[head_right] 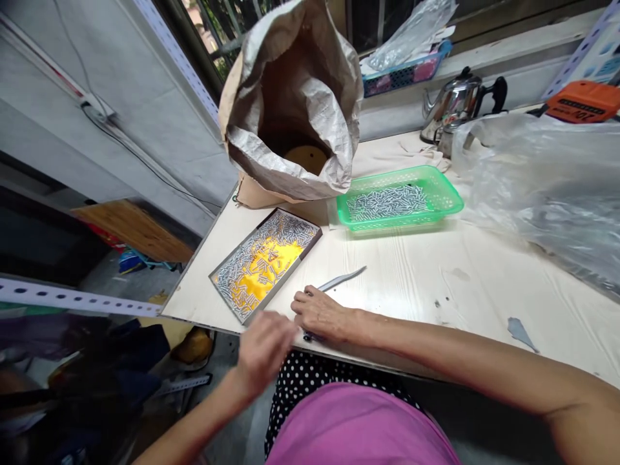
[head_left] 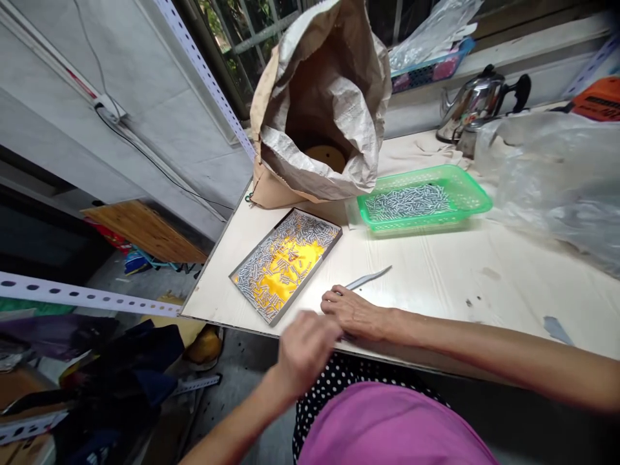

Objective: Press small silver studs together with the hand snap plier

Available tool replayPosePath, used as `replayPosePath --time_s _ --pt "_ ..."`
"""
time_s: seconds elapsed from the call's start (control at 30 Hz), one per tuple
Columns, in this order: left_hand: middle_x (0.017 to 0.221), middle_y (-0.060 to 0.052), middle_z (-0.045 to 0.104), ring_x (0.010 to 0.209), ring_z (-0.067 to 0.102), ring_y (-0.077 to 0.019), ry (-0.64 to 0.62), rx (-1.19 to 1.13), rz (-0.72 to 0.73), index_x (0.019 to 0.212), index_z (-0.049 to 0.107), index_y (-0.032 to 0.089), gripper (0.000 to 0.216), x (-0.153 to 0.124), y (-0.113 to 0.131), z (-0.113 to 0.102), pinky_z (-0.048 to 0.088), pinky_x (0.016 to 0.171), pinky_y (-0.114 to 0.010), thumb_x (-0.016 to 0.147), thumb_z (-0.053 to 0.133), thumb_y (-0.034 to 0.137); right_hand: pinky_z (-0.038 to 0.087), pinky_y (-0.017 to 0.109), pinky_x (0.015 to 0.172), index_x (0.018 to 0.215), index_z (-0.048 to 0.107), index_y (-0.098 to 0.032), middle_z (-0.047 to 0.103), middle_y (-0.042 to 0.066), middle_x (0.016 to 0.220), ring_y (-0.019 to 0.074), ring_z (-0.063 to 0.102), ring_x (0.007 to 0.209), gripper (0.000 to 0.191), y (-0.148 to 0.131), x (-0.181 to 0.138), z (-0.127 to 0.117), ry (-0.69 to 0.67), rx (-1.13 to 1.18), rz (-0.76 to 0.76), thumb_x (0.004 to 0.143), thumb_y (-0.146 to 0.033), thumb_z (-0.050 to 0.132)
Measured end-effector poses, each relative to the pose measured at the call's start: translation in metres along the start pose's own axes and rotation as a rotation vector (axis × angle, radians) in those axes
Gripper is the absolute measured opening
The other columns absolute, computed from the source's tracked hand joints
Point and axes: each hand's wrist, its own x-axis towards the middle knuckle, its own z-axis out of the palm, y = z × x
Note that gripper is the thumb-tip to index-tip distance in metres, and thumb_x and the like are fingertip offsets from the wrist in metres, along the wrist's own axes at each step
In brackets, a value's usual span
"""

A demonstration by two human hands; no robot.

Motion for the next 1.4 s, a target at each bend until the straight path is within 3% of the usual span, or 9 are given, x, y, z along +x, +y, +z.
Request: replayPosePath --time_s 0.1,0.2,0.33,0.5,0.73,0.87,0.97,1.1,1.4 --pt "0.090 -0.007 0.069 0.088 0.059 -0.0200 -0.043 0.209 -0.400 0.098 0.069 0.019 0.021 0.017 -0.059 -0.013 0.048 0.080 -0.034 0.096 0.049 0.025 0.037 0.035 0.077 0.086 0.061 -0.018 0.062 0.006 0.087 0.0201 0.050 0.085 0.013 0.002 0.000 -0.006 0.125 0.093 0.119 0.092 -0.021 0.050" --pt "0.089 -0.007 0.068 0.089 0.057 -0.0198 -0.169 0.245 -0.578 0.090 0.071 0.018 0.023 0.032 -0.101 -0.005 0.046 0.082 -0.033 0.095 0.050 0.026 0.040 0.033 0.075 0.091 0.059 -0.018 0.062 0.007 0.086 0.0194 0.052 0.081 0.015 0.020 -0.008 -0.033 0.344 0.137 0.301 0.093 -0.020 0.044" --pt "0.089 -0.007 0.067 0.091 0.055 -0.0206 -0.305 0.289 -0.566 0.083 0.073 0.018 0.026 0.051 -0.118 0.018 0.043 0.081 -0.031 0.094 0.050 0.026 0.043 0.033 0.072 0.088 0.059 -0.020 0.061 0.007 0.084 0.0206 0.055 0.078 0.019 0.073 -0.032 -0.089 0.559 0.003 0.592 0.094 -0.020 0.042" --pt "0.087 -0.012 0.066 0.093 0.055 -0.0243 -0.449 0.347 -0.559 0.071 0.072 0.015 0.027 0.070 -0.119 0.042 0.042 0.078 -0.033 0.089 0.052 0.021 0.044 0.038 0.074 0.108 0.061 -0.017 0.060 0.013 0.099 0.0283 0.057 0.090 0.025 0.119 -0.063 -0.132 0.596 -0.321 0.872 0.094 -0.031 0.046" --pt "0.089 -0.014 0.068 0.093 0.058 -0.0248 -0.440 0.268 -0.574 0.078 0.072 0.013 0.025 0.082 -0.118 0.034 0.043 0.079 -0.033 0.087 0.049 0.014 0.048 0.031 0.071 0.099 0.064 -0.019 0.062 0.008 0.092 0.0191 0.061 0.080 0.026 0.030 -0.078 -0.077 0.256 0.158 0.612 0.099 -0.032 0.041" --pt "0.080 -0.005 0.070 0.075 0.060 -0.0169 -0.333 -0.160 -0.753 0.080 0.071 0.016 0.015 0.070 -0.085 0.017 0.044 0.070 -0.026 0.081 0.059 0.025 0.046 0.029 0.064 0.095 0.064 -0.018 0.059 0.007 0.092 0.0170 0.058 0.075 0.021 -0.018 -0.093 -0.033 0.048 0.284 0.627 0.097 -0.027 0.044" --pt "0.066 0.000 0.065 0.057 0.052 -0.0114 -0.446 -0.550 -1.023 0.077 0.070 0.016 0.020 0.046 -0.056 0.018 0.038 0.055 -0.022 0.075 0.066 0.035 0.046 0.029 0.065 0.094 0.062 -0.017 0.058 0.007 0.091 0.0173 0.057 0.076 0.018 -0.028 -0.105 -0.014 0.037 0.271 0.676 0.096 -0.023 0.046" --pt "0.056 0.003 0.057 0.048 0.041 -0.0077 -0.443 -0.749 -1.263 0.072 0.069 0.014 0.033 0.016 -0.032 0.036 0.028 0.047 -0.020 0.066 0.075 0.046 0.044 0.028 0.065 0.090 0.059 -0.016 0.058 0.006 0.089 0.0169 0.057 0.077 0.017 -0.030 -0.110 -0.005 0.046 0.210 0.722 0.097 -0.019 0.044" --pt "0.046 0.006 0.048 0.043 0.033 -0.0059 -0.459 -0.758 -1.274 0.065 0.065 0.013 0.041 0.010 -0.028 0.049 0.022 0.045 -0.021 0.061 0.078 0.052 0.038 0.028 0.064 0.085 0.055 -0.017 0.058 0.006 0.087 0.0152 0.053 0.072 0.020 -0.038 -0.108 -0.012 0.080 0.195 0.732 0.097 -0.013 0.040"
